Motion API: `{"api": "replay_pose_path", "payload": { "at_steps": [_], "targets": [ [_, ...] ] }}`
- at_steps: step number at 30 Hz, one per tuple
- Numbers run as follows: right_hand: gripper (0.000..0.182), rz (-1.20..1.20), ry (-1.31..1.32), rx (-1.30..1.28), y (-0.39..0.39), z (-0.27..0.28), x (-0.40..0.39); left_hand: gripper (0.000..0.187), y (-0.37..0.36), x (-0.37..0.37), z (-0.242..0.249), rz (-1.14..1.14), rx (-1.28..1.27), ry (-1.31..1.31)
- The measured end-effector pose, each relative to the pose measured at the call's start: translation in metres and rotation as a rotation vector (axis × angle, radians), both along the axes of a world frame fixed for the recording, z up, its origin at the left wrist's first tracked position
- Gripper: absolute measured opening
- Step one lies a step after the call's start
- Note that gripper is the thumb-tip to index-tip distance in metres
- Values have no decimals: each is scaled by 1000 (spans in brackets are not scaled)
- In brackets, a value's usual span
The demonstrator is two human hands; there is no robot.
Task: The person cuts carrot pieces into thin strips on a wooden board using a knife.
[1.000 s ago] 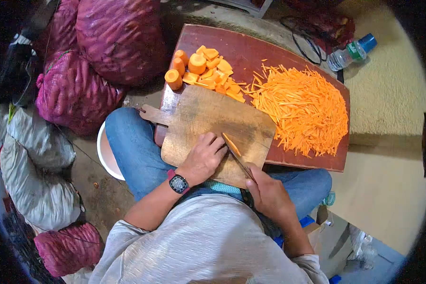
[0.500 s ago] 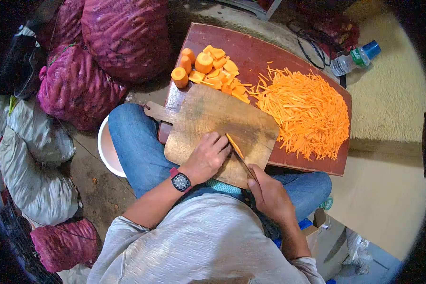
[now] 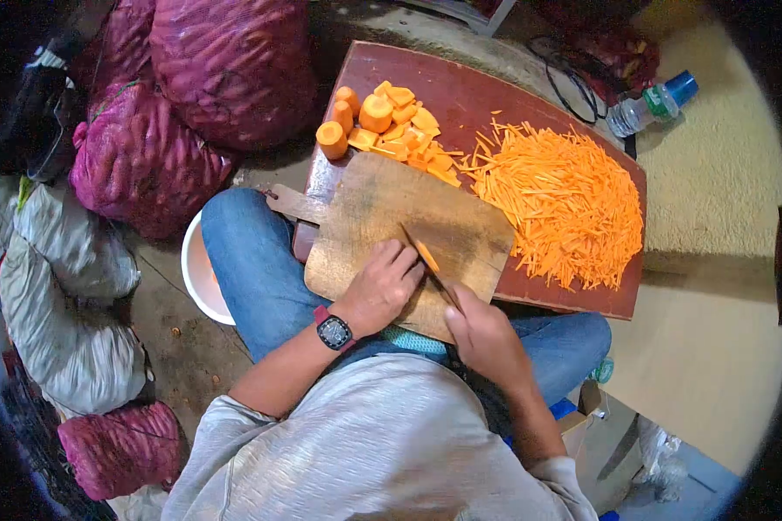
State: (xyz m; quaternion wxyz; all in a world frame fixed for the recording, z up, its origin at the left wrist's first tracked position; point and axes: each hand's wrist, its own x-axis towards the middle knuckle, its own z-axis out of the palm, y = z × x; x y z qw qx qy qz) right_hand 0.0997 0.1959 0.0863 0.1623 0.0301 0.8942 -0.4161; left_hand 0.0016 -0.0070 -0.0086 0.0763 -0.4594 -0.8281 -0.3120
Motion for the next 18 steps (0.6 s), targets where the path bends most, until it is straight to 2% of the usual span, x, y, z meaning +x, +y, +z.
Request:
{"api": "replay_pose_path", "payload": {
  "at_steps": [4, 7, 9, 12, 15, 18],
  "targets": [
    [37, 37, 68, -48, -3, -7, -23, 28, -1, -1, 3, 14, -14, 50],
    [38, 69, -23, 10, 8, 14, 2, 27, -2, 1, 0, 40, -45, 37],
    [36, 51, -107, 31, 14, 22, 16, 34, -3, 3, -1, 15, -84, -17],
    [33, -17, 12, -30, 5, 3, 10, 35, -3, 3, -1, 37, -70, -4],
    [33, 11, -75, 24, 2, -2, -19, 35, -2, 2, -1, 40, -36, 27],
    [34, 37, -68, 64, 7, 5, -8, 36, -3, 3, -5, 34, -69, 2]
  ]
}}
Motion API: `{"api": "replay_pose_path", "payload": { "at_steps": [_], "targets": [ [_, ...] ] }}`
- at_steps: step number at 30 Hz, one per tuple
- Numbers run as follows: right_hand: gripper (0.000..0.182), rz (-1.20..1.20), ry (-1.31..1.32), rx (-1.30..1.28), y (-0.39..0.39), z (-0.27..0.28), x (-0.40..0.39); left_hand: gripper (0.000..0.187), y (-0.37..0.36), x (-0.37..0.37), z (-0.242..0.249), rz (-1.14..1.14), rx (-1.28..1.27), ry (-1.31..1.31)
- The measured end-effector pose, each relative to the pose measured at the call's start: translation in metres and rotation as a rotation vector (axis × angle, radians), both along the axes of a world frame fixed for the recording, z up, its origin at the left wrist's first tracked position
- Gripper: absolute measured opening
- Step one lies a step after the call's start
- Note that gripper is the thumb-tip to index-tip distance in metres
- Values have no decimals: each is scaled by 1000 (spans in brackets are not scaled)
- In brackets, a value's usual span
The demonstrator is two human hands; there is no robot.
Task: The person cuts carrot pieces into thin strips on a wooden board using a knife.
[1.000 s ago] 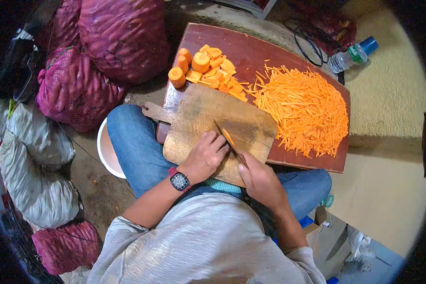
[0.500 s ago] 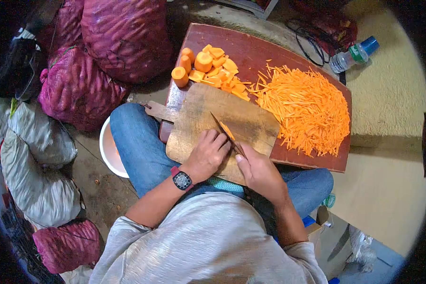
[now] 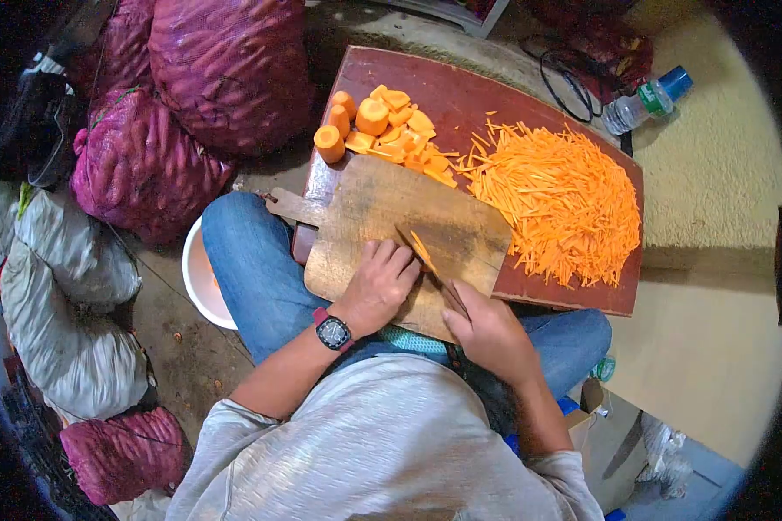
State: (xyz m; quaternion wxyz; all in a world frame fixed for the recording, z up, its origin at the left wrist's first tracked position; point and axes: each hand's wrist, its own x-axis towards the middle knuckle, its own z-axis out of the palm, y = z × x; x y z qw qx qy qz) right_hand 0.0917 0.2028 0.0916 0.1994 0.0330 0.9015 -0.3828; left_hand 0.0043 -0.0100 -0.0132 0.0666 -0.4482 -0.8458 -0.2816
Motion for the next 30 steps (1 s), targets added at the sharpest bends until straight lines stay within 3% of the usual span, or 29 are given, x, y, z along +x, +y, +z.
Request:
{"api": "replay_pose_path", "payload": {
  "at_steps": [3, 7, 12, 18, 24, 27, 30],
  "targets": [
    [33, 4, -22, 13, 7, 16, 26, 36, 0, 1, 1, -1, 17, 15],
    [31, -42, -43, 56, -9, 5, 4, 35, 0, -1, 2, 3, -17, -6],
    [28, 100, 152, 56, -10, -4, -13, 25, 1, -2, 2, 31, 74, 92],
    [29, 31, -23, 74, -5, 8, 16, 26, -2, 2, 2, 35, -18, 49],
    [38, 63, 44, 13, -15, -2, -19, 26, 1, -1, 2, 30, 52, 83],
    [37, 20, 46, 19, -7, 17, 12, 28, -1, 1, 0, 26, 0, 55],
    [37, -9, 58, 19, -4, -1, 19, 29, -1, 1, 2, 30, 21, 67]
  ]
}}
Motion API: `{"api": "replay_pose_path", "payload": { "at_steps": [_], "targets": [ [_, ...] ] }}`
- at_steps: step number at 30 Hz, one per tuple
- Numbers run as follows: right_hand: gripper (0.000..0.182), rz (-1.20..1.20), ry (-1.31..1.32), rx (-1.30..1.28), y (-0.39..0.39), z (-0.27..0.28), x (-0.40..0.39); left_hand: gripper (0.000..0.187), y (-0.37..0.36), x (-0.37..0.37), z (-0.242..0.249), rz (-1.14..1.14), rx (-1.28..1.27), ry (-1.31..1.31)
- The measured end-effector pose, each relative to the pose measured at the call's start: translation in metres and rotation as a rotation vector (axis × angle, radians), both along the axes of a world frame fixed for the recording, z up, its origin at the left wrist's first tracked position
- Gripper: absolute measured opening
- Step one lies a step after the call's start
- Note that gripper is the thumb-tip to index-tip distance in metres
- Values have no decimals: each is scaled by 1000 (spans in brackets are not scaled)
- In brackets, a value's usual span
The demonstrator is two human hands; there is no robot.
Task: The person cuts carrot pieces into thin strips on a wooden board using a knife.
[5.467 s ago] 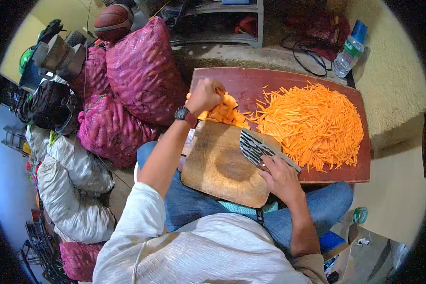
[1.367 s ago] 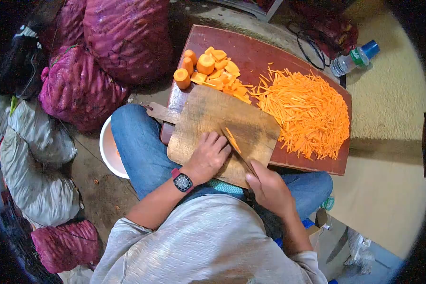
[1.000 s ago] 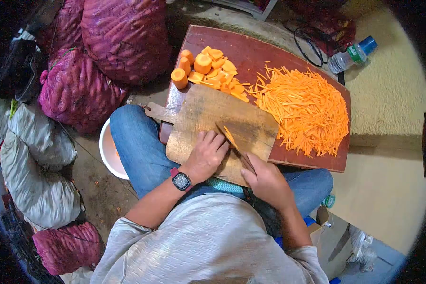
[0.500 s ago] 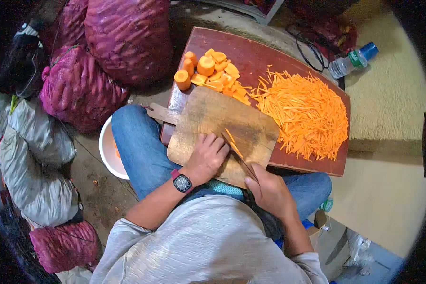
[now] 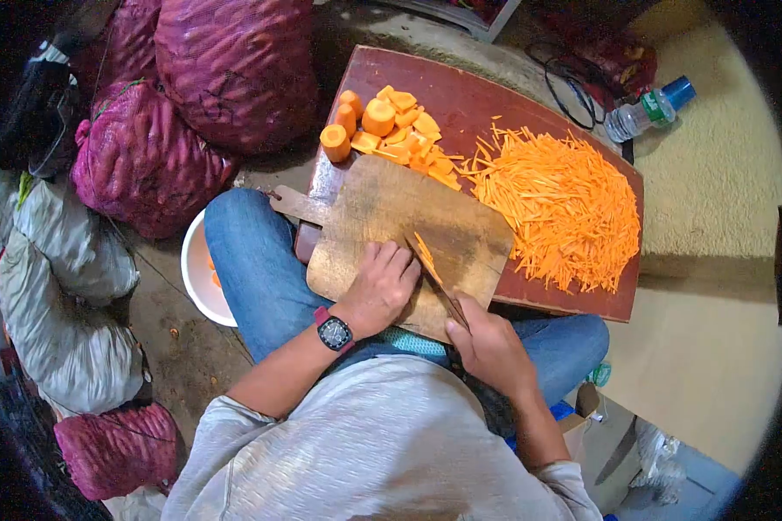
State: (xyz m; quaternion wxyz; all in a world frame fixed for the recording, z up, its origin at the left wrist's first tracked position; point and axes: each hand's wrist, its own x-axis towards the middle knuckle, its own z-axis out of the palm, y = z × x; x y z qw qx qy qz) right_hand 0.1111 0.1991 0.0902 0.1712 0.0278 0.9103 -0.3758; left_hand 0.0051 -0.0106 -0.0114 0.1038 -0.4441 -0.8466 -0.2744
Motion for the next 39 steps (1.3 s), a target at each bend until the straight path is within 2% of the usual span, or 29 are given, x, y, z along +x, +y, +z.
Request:
{"api": "replay_pose_path", "payload": {
  "at_steps": [6, 10, 12, 13, 15, 19, 21, 24, 30, 34, 39],
  "targets": [
    [39, 26, -118, 28, -14, 5, -48, 29, 1, -1, -2, 1, 47, 11],
    [34, 3, -80, 20, -3, 10, -9, 30, -1, 1, -1, 16, 17, 10],
    [34, -19, -92, 26, -5, 7, -3, 52, -4, 3, -6, -15, -90, -76],
    [34, -26, -89, 25, -6, 1, -9, 52, -3, 1, -4, -22, -91, -72],
    [42, 34, -14, -10, -8, -14, -31, 29, 1, 0, 1, 8, 27, 14],
    [44, 54, -86, 19, -11, 4, -39, 29, 1, -1, -1, 23, 61, 16],
    [34, 13, -68, 18, -7, 11, -17, 28, -1, 1, 0, 7, 45, -27],
    [34, 6, -33, 15, -7, -6, -10, 27, -2, 0, 1, 3, 23, -53],
    [35, 28, -63, 29, -18, -5, -50, 28, 0, 0, -1, 16, 93, -21],
    [33, -32, -133, -59, -9, 8, -15, 32, -2, 0, 3, 22, 102, -24],
    [35, -11, 10, -55, -13, -15, -31, 33, -2, 0, 0, 17, 118, -68]
  ]
}}
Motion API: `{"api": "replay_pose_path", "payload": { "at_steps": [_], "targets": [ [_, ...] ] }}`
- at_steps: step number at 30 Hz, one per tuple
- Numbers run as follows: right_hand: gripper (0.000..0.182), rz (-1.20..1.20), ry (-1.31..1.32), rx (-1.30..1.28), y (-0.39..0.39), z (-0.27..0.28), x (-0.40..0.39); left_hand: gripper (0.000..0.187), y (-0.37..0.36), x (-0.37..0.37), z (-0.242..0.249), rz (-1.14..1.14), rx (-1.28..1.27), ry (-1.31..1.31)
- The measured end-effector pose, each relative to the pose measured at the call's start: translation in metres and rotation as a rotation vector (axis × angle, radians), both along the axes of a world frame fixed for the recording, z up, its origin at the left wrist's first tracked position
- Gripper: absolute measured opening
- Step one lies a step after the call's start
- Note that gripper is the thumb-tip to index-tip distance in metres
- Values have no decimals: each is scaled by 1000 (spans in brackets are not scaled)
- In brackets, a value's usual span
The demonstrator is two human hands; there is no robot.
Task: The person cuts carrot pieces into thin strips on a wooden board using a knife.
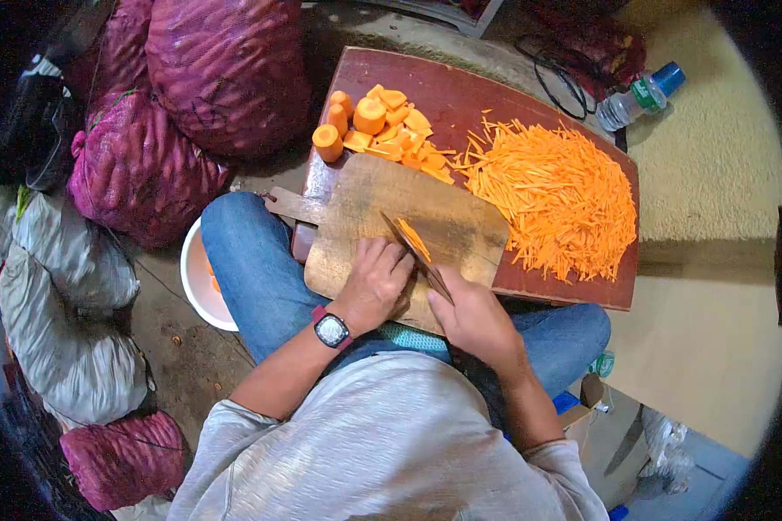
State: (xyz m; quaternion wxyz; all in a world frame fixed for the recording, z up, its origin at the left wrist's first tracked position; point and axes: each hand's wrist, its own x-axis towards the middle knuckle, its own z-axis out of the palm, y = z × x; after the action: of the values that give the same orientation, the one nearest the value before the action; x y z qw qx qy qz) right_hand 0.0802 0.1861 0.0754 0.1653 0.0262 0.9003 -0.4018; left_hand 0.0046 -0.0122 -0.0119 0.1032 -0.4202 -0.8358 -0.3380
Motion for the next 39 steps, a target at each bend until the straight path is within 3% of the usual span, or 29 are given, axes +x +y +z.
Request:
{"api": "replay_pose_path", "payload": {
  "at_steps": [4, 6, 7, 9, 15, 21, 25, 27, 31, 37, 39],
  "targets": [
    [37, 38, 0, 45, 3, 7, -14, 33, -2, 0, 1, -8, -5, 13],
    [32, 41, 20, -19, 8, 20, 3, 62, -6, 1, -3, -28, -66, -39],
    [32, 55, 17, -17, 9, 19, 8, 62, -5, 0, 0, -14, -64, -42],
    [32, 23, -19, 16, 8, 16, 18, 36, -4, -1, 7, -37, -26, -44],
    [39, 89, -21, 72, -2, -5, -20, 35, -3, -3, 11, -46, 3, -29],
    [36, -2, -107, 42, 5, 19, 19, 30, -6, -3, 7, -20, -30, -49],
    [35, 7, 11, 3, -1, 4, -3, 31, -2, -2, 4, -7, 11, -58],
    [35, 57, -69, 83, -3, 3, -17, 32, -3, -2, 4, 4, 28, -48],
    [33, 37, -108, -1, 2, 21, 6, 35, -6, -2, 4, 13, 36, -51],
    [34, 32, 37, 30, -8, 5, -8, 33, -3, 0, -3, 50, 44, -56],
    [40, 86, -72, 83, -9, 10, -21, 27, -5, -1, 2, 40, 17, -82]
  ]
}}
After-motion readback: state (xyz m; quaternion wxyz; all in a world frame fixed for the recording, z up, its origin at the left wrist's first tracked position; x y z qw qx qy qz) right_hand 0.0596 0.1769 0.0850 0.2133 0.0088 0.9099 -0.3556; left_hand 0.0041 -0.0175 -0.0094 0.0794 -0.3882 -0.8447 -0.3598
